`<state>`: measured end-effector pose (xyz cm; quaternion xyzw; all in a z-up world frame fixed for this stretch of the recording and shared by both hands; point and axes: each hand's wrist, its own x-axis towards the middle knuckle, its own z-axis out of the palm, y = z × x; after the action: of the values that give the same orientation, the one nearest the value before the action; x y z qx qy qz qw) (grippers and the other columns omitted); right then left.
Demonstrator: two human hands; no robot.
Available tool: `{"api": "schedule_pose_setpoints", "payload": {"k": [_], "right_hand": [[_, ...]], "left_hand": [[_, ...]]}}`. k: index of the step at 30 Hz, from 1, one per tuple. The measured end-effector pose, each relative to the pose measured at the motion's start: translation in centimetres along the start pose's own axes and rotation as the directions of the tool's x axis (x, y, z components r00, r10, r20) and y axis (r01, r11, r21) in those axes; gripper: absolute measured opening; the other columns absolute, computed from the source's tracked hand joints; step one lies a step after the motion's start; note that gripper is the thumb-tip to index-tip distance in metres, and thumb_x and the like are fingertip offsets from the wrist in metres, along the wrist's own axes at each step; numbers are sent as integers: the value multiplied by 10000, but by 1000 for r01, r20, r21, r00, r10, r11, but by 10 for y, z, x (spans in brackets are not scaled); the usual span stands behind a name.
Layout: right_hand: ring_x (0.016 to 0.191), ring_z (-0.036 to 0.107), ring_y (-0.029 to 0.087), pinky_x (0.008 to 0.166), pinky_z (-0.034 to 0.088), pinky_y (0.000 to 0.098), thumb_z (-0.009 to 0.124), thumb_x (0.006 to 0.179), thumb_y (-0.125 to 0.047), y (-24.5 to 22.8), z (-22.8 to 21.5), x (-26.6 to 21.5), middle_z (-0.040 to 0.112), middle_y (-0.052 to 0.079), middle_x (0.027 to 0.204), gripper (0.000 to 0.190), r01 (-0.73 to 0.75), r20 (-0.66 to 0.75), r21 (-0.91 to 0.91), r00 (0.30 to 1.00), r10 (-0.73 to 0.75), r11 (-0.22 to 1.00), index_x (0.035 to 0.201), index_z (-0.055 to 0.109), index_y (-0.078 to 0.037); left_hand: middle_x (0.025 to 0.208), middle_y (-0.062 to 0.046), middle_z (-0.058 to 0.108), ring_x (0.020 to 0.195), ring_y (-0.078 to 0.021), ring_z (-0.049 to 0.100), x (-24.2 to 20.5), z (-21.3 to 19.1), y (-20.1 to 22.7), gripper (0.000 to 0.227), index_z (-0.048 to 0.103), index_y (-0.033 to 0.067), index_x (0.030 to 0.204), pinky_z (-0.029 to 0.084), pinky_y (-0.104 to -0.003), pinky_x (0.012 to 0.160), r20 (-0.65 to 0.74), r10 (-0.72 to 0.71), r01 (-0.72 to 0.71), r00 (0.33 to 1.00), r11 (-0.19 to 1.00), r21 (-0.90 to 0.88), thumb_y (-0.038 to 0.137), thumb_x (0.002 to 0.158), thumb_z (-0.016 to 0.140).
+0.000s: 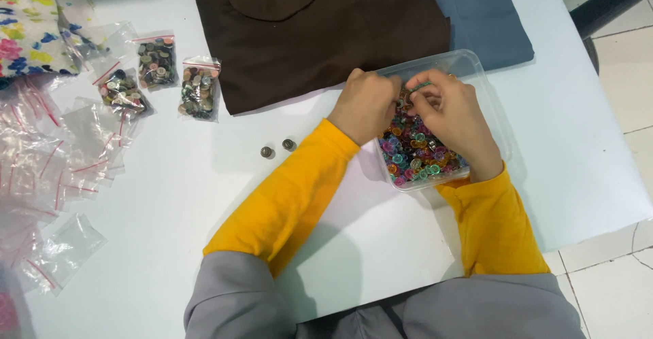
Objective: The person sorts colorful buttons from a plastic container onto a white table, then places them into small clear zip-lock bags. The person repeats this process multiple times, handling buttons by hand and sealing each bag after filling it.
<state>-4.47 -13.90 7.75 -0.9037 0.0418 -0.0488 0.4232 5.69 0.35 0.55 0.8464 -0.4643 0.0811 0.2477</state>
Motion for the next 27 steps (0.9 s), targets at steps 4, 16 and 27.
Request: {"api": "schedule_pose_setpoints", "payload": {"k": [4, 16, 27], "right_hand": [[827, 735, 342, 736, 606, 431, 570, 985, 56, -6, -3, 0, 727, 280, 932, 274, -9, 50, 140, 999, 2, 990, 1253, 620, 22], [854, 734, 265, 797, 593, 374, 757, 894, 76, -19, 4, -5, 728, 244, 937, 259, 179, -31, 249, 984, -177, 952, 1138, 670, 66], [877, 749, 350, 727, 600, 378, 708, 939, 94, -21, 20, -10, 738, 249, 968, 223, 269, -104, -174, 952, -289, 947, 1159, 692, 61]], "left_hand": [[747, -133, 747, 749, -409, 731, -1, -34, -7, 212, 612, 70, 935, 545, -514, 700, -22, 13, -19, 1000, 957, -291, 104, 791, 764], [718, -17, 728, 690, -167, 688, -32, -83, -18, 213, 705, 132, 891, 532, -293, 672, -17, -169, 124, 985, 783, -610, 198, 750, 850], [949, -148, 694, 859, -328, 682, -70, -104, 3, 239, 721, 78, 1059, 569, -438, 793, -246, -11, -93, 969, 908, -408, 60, 828, 780]]}}
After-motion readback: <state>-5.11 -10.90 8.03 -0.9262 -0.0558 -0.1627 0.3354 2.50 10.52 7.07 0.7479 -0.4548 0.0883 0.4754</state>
